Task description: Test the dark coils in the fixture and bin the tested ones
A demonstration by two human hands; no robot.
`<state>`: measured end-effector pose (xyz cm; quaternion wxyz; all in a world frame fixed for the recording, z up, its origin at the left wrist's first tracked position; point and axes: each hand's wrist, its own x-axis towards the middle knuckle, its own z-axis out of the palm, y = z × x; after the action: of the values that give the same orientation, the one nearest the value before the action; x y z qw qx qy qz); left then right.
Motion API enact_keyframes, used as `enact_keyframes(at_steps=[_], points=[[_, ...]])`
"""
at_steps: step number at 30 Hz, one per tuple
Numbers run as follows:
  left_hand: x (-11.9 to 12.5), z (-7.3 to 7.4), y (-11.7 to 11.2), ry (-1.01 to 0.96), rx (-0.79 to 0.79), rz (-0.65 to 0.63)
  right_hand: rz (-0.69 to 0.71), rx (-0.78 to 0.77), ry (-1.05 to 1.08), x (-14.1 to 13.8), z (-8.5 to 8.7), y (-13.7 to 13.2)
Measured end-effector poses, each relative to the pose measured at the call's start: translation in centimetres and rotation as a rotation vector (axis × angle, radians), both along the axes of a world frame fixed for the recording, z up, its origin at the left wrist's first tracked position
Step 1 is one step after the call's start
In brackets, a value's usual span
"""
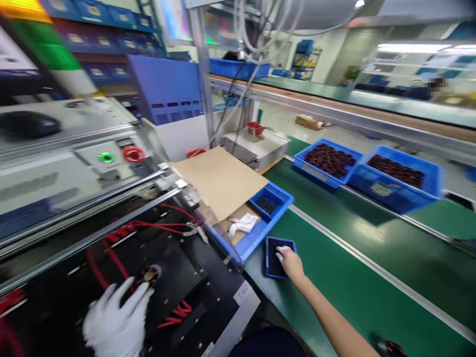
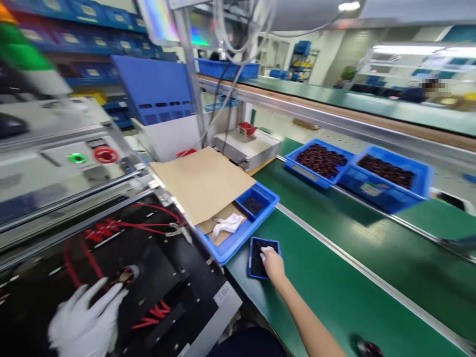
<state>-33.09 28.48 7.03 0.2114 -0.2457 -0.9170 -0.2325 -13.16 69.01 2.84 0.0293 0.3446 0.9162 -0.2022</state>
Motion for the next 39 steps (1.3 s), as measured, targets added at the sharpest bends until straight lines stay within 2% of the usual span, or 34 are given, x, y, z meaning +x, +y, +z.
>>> enact_keyframes(at_steps=[3,6,8,9,11,13,14,15,17,19,20,21,24,27,31,39], points=[[0.4,0.1,0.0,0.115,-0.110,0.034,0.064,0.045,-0.023,0.5,-2.0,0.8],[0.8,-0.4,-0.2,0.119,-0.075,0.089,0.114,0.090,-0.018,0.9,-4.1,2.0],[1.4,-0.6,-0.7,0.111,-0.046,0.110,0.100,0.089,0.002,1.2,-4.6,2.7],[1.9,-0.6,-1.0,0.103,-0.044,0.112,0.062,0.079,0.011,1.4,-4.3,2.9],[3.2,0.0,-1.8,0.074,-0.052,0.113,-0.054,0.043,0.042,1.5,-2.5,2.4],[4.4,1.2,-2.1,0.043,0.000,0.181,-0.130,-0.014,0.156,1.2,0.6,0.5],[4.9,2.0,-2.0,0.027,0.059,0.246,-0.105,-0.065,0.244,0.7,2.5,-1.1],[5.2,2.8,-1.6,0.008,0.125,0.320,-0.035,-0.129,0.344,-0.1,4.3,-3.0],[5.0,4.3,0.0,-0.055,0.199,0.431,0.216,-0.318,0.454,-2.9,7.6,-7.7],[3.8,5.1,2.2,-0.166,0.121,0.428,0.423,-0.506,0.474,-7.2,9.3,-12.8],[3.1,5.2,3.2,-0.239,0.055,0.400,0.476,-0.614,0.485,-9.8,9.5,-15.1],[2.3,5.1,4.2,-0.315,-0.003,0.373,0.490,-0.739,0.497,-12.5,9.4,-17.2],[0.8,4.6,5.7,-0.490,-0.103,0.335,0.301,-1.098,0.512,-19.8,7.6,-21.6],[0.5,4.2,5.7,-0.521,-0.136,0.347,0.136,-1.288,0.489,-23.8,5.9,-23.5],[0.7,4.2,5.2,-0.518,-0.164,0.326,0.105,-1.392,0.477,-24.5,5.3,-24.1],[0.5,4.0,5.0,-0.523,-0.147,0.308,0.082,-1.418,0.514,-24.5,5.1,-24.5]])
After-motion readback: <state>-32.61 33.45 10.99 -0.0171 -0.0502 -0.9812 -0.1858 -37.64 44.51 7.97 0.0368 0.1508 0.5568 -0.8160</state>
